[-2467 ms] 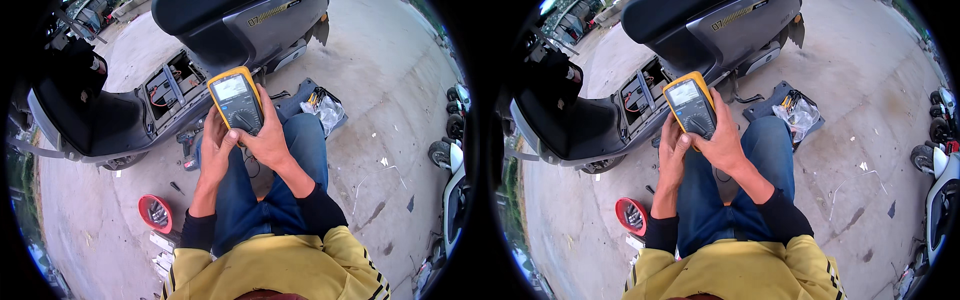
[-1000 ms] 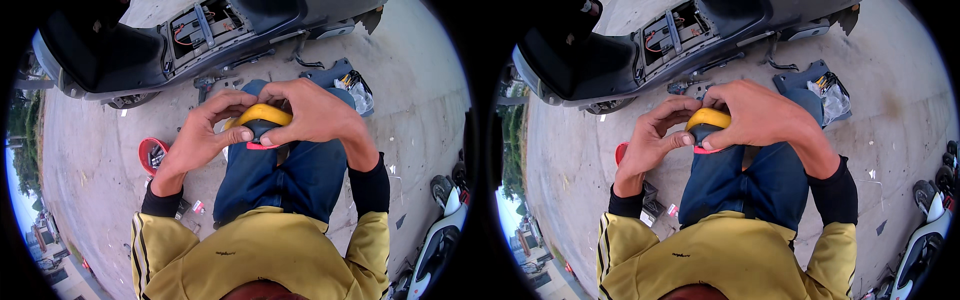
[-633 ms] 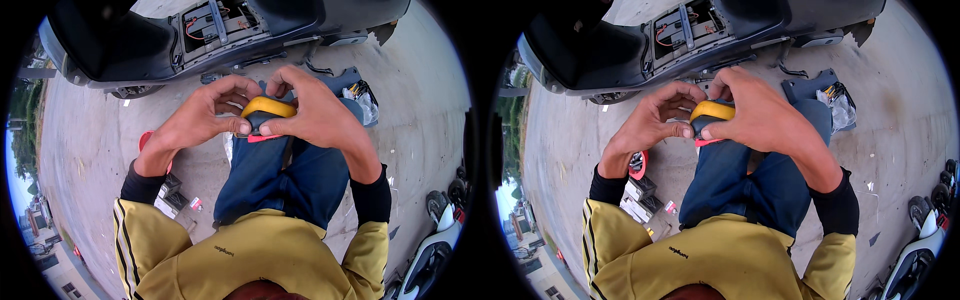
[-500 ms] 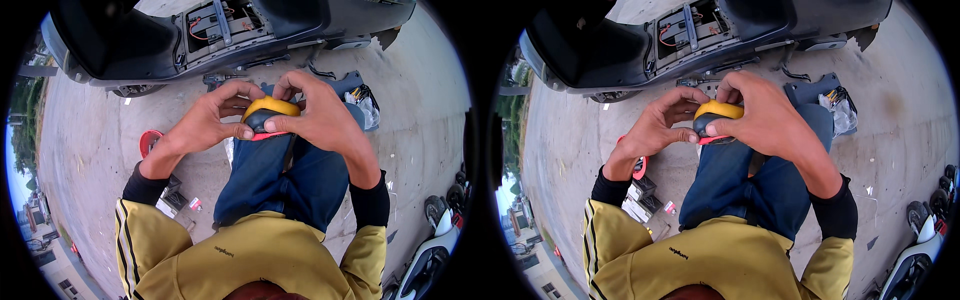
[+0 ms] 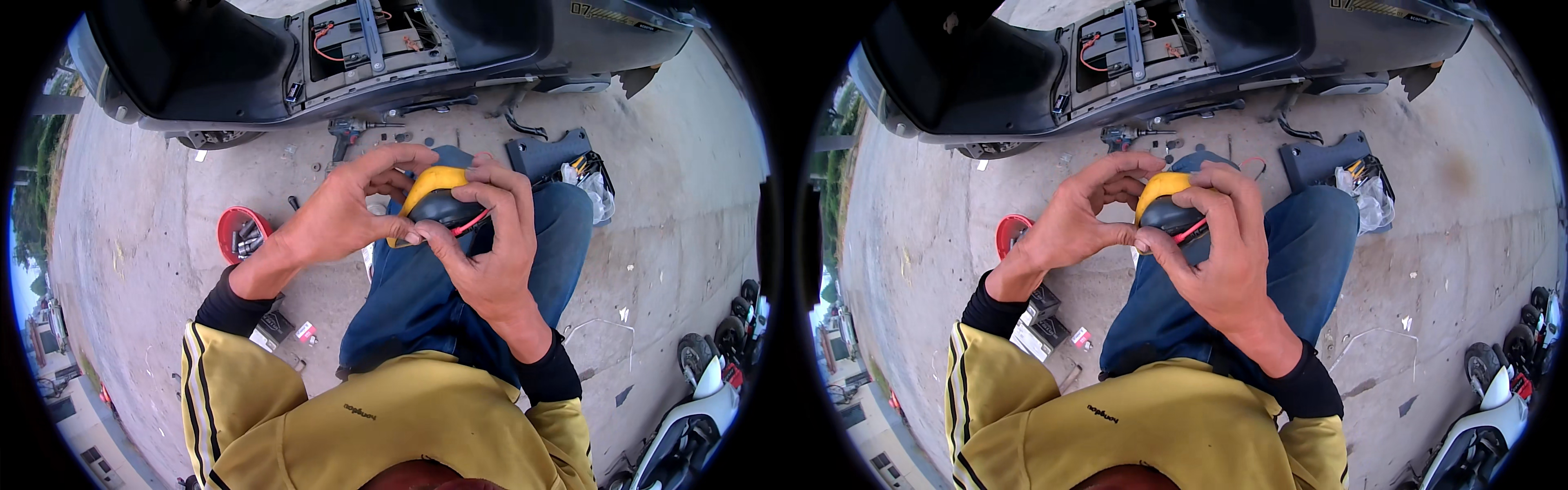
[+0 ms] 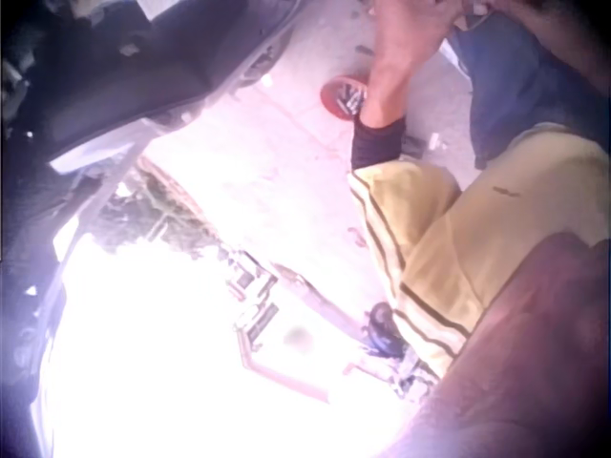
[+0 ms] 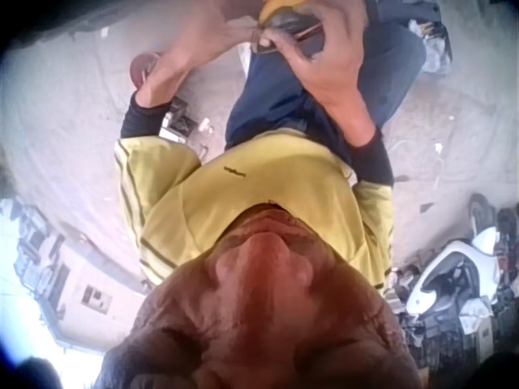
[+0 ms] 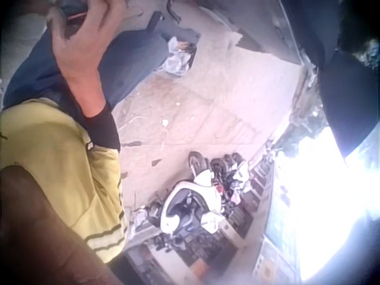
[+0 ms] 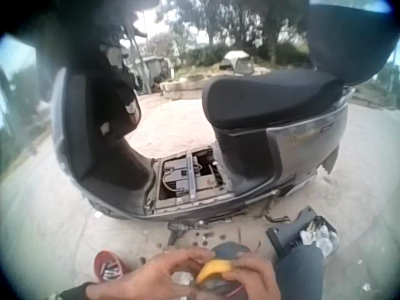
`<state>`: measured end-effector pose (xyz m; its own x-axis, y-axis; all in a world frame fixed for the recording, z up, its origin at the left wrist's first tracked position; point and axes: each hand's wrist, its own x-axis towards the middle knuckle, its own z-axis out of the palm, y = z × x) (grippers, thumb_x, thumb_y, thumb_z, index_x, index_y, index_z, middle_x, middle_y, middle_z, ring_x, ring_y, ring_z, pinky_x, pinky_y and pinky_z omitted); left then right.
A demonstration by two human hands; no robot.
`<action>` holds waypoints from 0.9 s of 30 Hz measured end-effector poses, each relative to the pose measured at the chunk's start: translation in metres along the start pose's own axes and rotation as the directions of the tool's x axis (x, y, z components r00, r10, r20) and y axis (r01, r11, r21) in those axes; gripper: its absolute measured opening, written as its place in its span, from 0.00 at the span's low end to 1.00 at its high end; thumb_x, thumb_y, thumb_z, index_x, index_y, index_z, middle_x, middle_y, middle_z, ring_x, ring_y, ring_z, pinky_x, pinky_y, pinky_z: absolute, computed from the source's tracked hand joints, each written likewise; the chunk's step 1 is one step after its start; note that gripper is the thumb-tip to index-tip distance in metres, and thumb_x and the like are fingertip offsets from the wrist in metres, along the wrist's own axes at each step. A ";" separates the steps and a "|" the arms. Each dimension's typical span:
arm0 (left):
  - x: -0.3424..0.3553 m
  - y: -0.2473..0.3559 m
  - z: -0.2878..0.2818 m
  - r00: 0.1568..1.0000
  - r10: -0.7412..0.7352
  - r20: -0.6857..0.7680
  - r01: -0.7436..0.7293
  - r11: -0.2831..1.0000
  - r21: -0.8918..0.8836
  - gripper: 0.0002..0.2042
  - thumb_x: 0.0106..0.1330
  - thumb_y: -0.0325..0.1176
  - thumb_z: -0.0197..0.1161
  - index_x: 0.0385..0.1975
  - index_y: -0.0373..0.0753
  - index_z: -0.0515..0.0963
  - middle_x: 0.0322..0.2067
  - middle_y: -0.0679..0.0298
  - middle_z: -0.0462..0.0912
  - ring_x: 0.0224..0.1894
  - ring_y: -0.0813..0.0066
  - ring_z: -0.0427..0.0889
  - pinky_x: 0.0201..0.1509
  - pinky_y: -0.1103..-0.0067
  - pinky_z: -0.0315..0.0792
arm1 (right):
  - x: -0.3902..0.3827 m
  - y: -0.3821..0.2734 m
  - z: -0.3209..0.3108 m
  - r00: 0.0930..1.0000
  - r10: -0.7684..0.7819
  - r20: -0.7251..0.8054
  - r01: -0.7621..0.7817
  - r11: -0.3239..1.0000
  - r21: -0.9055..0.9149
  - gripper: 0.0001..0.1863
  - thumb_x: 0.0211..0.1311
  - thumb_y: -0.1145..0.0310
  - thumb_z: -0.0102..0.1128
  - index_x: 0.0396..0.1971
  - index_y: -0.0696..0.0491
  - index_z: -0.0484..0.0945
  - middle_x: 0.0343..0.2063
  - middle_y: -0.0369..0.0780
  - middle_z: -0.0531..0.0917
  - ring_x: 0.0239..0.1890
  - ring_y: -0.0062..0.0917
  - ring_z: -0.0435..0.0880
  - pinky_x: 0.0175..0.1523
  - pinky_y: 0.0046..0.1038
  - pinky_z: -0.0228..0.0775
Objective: The person sits in front of a scooter with the seat compartment open and uses a multimeter to test a small battery. They insert the battery into the multimeter, adjust settings, and then use the multimeter probes to test the scooter's battery terminals.
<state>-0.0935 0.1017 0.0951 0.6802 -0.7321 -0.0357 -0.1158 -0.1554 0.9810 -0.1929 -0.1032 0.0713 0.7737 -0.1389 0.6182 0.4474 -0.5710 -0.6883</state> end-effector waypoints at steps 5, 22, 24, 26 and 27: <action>0.006 -0.002 -0.008 0.996 -0.026 0.089 0.027 0.999 -0.016 0.43 0.56 0.22 0.84 0.74 0.35 0.71 0.67 0.59 0.80 0.63 0.68 0.83 0.71 0.68 0.77 | -0.001 0.009 0.000 0.995 -0.099 -0.006 0.099 0.994 -0.049 0.29 0.44 0.71 0.90 0.47 0.53 0.82 0.50 0.44 0.79 0.55 0.45 0.82 0.54 0.41 0.79; -0.023 -0.029 0.006 0.968 -0.080 -0.239 0.024 0.973 -0.229 0.56 0.56 0.54 0.87 0.78 0.30 0.62 0.68 0.51 0.78 0.69 0.59 0.80 0.75 0.66 0.74 | 0.002 0.009 -0.010 0.992 -0.004 -0.122 0.033 0.972 0.234 0.17 0.58 0.70 0.80 0.44 0.53 0.82 0.50 0.43 0.80 0.56 0.44 0.82 0.58 0.43 0.77; -0.027 -0.029 0.006 0.956 -0.106 -0.275 0.020 0.954 -0.299 0.55 0.58 0.52 0.87 0.78 0.30 0.61 0.67 0.51 0.78 0.67 0.58 0.82 0.75 0.66 0.75 | 0.004 0.026 -0.041 0.979 0.030 -0.203 0.002 0.988 0.157 0.14 0.60 0.73 0.78 0.44 0.54 0.84 0.48 0.43 0.83 0.50 0.42 0.85 0.53 0.40 0.80; -0.035 -0.031 0.002 0.943 -0.116 -0.311 0.005 0.942 -0.336 0.55 0.59 0.51 0.86 0.79 0.30 0.59 0.67 0.50 0.79 0.66 0.57 0.83 0.75 0.65 0.74 | -0.004 0.074 -0.073 0.955 0.050 -0.292 -0.069 0.996 -0.055 0.10 0.66 0.78 0.73 0.47 0.57 0.88 0.48 0.43 0.86 0.43 0.35 0.88 0.46 0.31 0.81; -0.035 -0.035 -0.001 0.952 -0.089 -0.294 -0.022 0.935 -0.354 0.55 0.60 0.49 0.85 0.80 0.30 0.57 0.66 0.49 0.79 0.67 0.56 0.83 0.76 0.64 0.73 | -0.012 0.102 -0.090 0.931 0.159 -0.329 -0.199 0.976 -0.091 0.07 0.70 0.77 0.71 0.46 0.57 0.88 0.46 0.44 0.86 0.44 0.30 0.89 0.47 0.28 0.82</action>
<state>-0.1122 0.1336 0.0627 0.8702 -0.4884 -0.0651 0.1332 0.1059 0.9854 -0.1973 -0.2328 0.0282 0.6440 -0.4860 0.5908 0.2420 -0.6032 -0.7600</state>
